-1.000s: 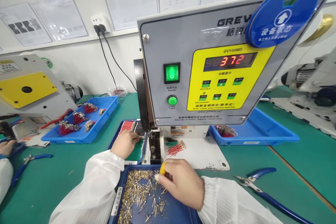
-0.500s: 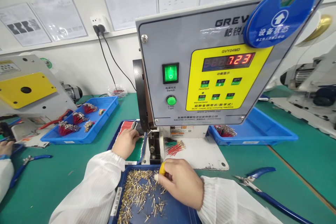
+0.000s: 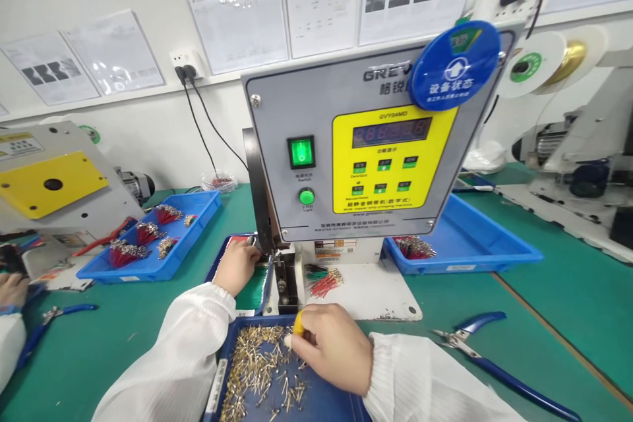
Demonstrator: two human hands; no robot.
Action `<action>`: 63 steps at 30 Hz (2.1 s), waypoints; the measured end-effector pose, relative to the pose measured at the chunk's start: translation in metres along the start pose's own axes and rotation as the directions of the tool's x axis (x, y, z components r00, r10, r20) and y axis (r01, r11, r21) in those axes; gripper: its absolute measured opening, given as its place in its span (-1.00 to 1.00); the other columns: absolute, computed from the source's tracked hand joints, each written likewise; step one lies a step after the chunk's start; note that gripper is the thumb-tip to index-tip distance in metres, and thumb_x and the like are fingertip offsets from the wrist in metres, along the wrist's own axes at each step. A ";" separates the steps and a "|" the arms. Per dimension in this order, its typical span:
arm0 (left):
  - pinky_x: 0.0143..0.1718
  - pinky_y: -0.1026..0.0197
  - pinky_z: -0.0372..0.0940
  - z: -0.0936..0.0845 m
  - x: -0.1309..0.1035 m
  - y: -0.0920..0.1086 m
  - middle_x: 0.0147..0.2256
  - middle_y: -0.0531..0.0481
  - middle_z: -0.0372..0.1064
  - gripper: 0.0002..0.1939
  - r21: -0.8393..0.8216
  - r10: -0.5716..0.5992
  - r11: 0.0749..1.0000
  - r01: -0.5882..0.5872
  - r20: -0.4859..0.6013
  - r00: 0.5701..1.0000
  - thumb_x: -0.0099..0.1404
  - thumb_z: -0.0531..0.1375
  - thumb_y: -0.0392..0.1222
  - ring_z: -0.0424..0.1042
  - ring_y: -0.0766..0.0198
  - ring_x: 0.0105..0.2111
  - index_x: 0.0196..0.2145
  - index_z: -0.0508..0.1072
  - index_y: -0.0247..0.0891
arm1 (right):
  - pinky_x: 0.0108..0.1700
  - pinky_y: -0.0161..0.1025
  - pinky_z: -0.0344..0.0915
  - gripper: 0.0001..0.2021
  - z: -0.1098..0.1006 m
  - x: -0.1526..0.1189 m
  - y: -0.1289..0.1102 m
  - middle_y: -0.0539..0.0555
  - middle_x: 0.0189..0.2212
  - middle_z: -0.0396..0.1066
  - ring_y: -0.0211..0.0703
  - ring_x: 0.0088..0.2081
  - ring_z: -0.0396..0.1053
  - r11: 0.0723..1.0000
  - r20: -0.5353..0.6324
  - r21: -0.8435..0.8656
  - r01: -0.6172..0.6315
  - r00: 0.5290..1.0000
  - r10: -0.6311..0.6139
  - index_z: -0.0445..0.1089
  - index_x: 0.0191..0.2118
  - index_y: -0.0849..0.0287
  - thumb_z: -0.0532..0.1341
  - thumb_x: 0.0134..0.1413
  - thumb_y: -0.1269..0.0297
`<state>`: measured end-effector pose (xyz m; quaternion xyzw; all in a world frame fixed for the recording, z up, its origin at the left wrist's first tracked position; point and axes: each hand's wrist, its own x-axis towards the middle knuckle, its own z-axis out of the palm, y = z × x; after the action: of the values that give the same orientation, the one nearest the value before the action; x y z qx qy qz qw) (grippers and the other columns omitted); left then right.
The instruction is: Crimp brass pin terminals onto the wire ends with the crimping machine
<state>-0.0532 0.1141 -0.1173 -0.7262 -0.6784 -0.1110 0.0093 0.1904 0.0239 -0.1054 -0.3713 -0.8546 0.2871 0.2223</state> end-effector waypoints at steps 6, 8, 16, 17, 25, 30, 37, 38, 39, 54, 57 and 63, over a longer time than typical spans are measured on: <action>-0.12 0.14 0.18 0.000 0.002 0.000 -0.33 -0.11 0.40 -0.76 -0.006 0.004 1.000 -0.004 0.002 1.000 0.25 0.08 -0.38 0.31 0.14 -0.25 -0.37 0.56 -0.24 | -0.43 -0.34 0.04 -0.71 -0.002 0.000 0.002 -0.08 -0.58 0.20 -0.30 -0.51 0.19 1.000 0.000 -0.025 -0.002 1.000 0.002 0.20 -0.57 0.21 0.24 0.11 0.37; -0.12 0.13 0.18 0.003 -0.002 -0.001 -0.31 -0.10 0.41 -0.75 -0.019 0.003 1.000 -0.003 -0.038 0.999 0.28 0.07 -0.35 0.30 0.14 -0.24 -0.34 0.55 -0.23 | -0.44 -0.33 0.04 -0.71 -0.003 0.000 0.001 -0.08 -0.58 0.21 -0.30 -0.52 0.19 1.000 0.015 -0.028 -0.001 1.000 0.002 0.21 -0.58 0.21 0.23 0.13 0.35; -0.18 0.10 0.18 0.011 -0.008 -0.001 -0.34 -0.14 0.37 -0.77 -0.031 0.012 0.999 -0.017 -0.153 0.988 0.33 0.05 -0.32 0.27 0.10 -0.24 -0.35 0.52 -0.27 | -0.45 -0.33 0.13 -0.85 -0.001 0.001 0.004 -0.01 -0.52 0.30 -0.26 -0.51 0.25 0.990 0.014 0.136 -0.041 0.999 0.039 0.40 -0.49 0.22 0.17 0.06 0.45; -0.19 0.10 0.17 0.011 -0.009 -0.001 -0.34 -0.14 0.36 -0.77 -0.041 0.006 0.999 -0.013 -0.161 0.987 0.33 0.05 -0.32 0.27 0.10 -0.24 -0.36 0.51 -0.28 | -0.46 -0.33 0.15 -0.87 0.000 0.002 0.006 -0.01 -0.51 0.32 -0.25 -0.51 0.26 0.980 0.014 0.191 -0.056 0.998 0.055 0.44 -0.44 0.22 0.16 0.06 0.44; -0.20 0.10 0.18 0.001 -0.023 0.011 -0.32 -0.09 0.35 -0.78 -0.146 0.071 0.982 -0.122 -0.316 0.946 0.35 0.03 -0.34 0.23 0.12 -0.25 -0.35 0.46 -0.26 | -0.40 -0.30 0.29 -0.85 -0.013 0.028 -0.001 0.03 -0.43 0.47 -0.22 -0.45 0.36 0.814 0.125 0.532 -0.232 0.973 0.196 0.51 -0.31 0.19 0.27 -0.07 0.30; -0.15 0.10 0.20 -0.007 -0.031 0.022 -0.29 -0.07 0.33 -0.84 -0.240 0.178 0.917 -0.319 -0.470 0.865 0.35 0.02 -0.34 0.24 0.15 -0.21 -0.31 0.39 -0.26 | -0.42 -0.31 0.33 -0.86 -0.048 0.056 -0.018 -0.01 -0.56 0.43 -0.27 -0.54 0.35 0.753 0.372 0.562 -0.342 0.918 0.139 0.52 -0.40 0.23 0.35 -0.16 0.28; -0.11 0.10 0.22 -0.012 -0.036 0.028 -0.28 -0.06 0.35 -0.81 -0.261 0.219 0.854 -0.451 -0.606 0.765 0.40 -0.02 -0.31 0.26 0.18 -0.19 -0.24 0.38 -0.26 | -0.57 -0.40 0.22 -0.74 -0.045 0.067 0.008 0.03 -0.58 0.43 -0.34 -0.61 0.27 0.631 0.065 0.751 -0.194 0.973 0.221 0.49 -0.42 0.25 0.41 -0.14 0.13; -0.12 0.10 0.22 -0.012 -0.036 0.029 -0.28 -0.07 0.35 -0.80 -0.253 0.220 0.853 -0.457 -0.619 0.754 0.40 -0.03 -0.31 0.26 0.18 -0.20 -0.23 0.39 -0.25 | -0.57 -0.39 0.22 -0.72 -0.040 0.067 0.012 0.05 -0.57 0.43 -0.33 -0.60 0.27 0.632 -0.001 0.761 -0.149 0.973 0.230 0.50 -0.42 0.25 0.40 -0.11 0.10; -0.12 0.10 0.22 -0.013 -0.037 0.030 -0.28 -0.07 0.36 -0.79 -0.246 0.223 0.853 -0.461 -0.627 0.746 0.41 -0.03 -0.31 0.26 0.19 -0.20 -0.22 0.40 -0.25 | -0.56 -0.38 0.22 -0.71 -0.036 0.068 0.015 0.06 -0.55 0.44 -0.32 -0.59 0.28 0.635 -0.051 0.764 -0.114 0.970 0.236 0.51 -0.42 0.25 0.38 -0.09 0.08; -0.13 0.10 0.23 -0.016 -0.040 0.034 -0.28 -0.09 0.38 -0.73 -0.235 0.233 0.847 -0.477 -0.642 0.731 0.39 -0.05 -0.35 0.29 0.19 -0.20 -0.20 0.45 -0.22 | -0.54 -0.33 0.22 -0.60 -0.020 0.071 0.013 0.00 -0.61 0.34 -0.30 -0.62 0.23 0.751 -0.207 0.655 -0.085 0.936 0.286 0.36 -0.49 0.20 0.27 -0.03 -0.10; -0.13 0.10 0.23 -0.016 -0.041 0.034 -0.28 -0.09 0.37 -0.73 -0.228 0.245 0.847 -0.481 -0.635 0.733 0.39 -0.04 -0.35 0.28 0.19 -0.20 -0.20 0.45 -0.22 | -0.54 -0.32 0.22 -0.58 -0.018 0.071 0.013 -0.01 -0.61 0.33 -0.29 -0.62 0.24 0.759 -0.217 0.645 -0.087 0.932 0.291 0.34 -0.49 0.19 0.27 -0.04 -0.12; -0.13 0.12 0.22 -0.014 -0.040 0.033 -0.27 -0.07 0.37 -0.74 -0.219 0.262 0.841 -0.495 -0.635 0.727 0.38 -0.04 -0.40 0.27 0.20 -0.20 -0.19 0.42 -0.23 | -0.52 -0.31 0.25 -0.57 -0.019 0.071 0.011 -0.01 -0.61 0.33 -0.29 -0.60 0.24 0.753 -0.211 0.652 -0.085 0.934 0.288 0.33 -0.49 0.19 0.27 -0.05 -0.14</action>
<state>-0.0248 0.0697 -0.1059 -0.7696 -0.4418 -0.4500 0.1004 0.1625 0.0905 -0.0863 -0.3981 -0.6221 0.5191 0.4302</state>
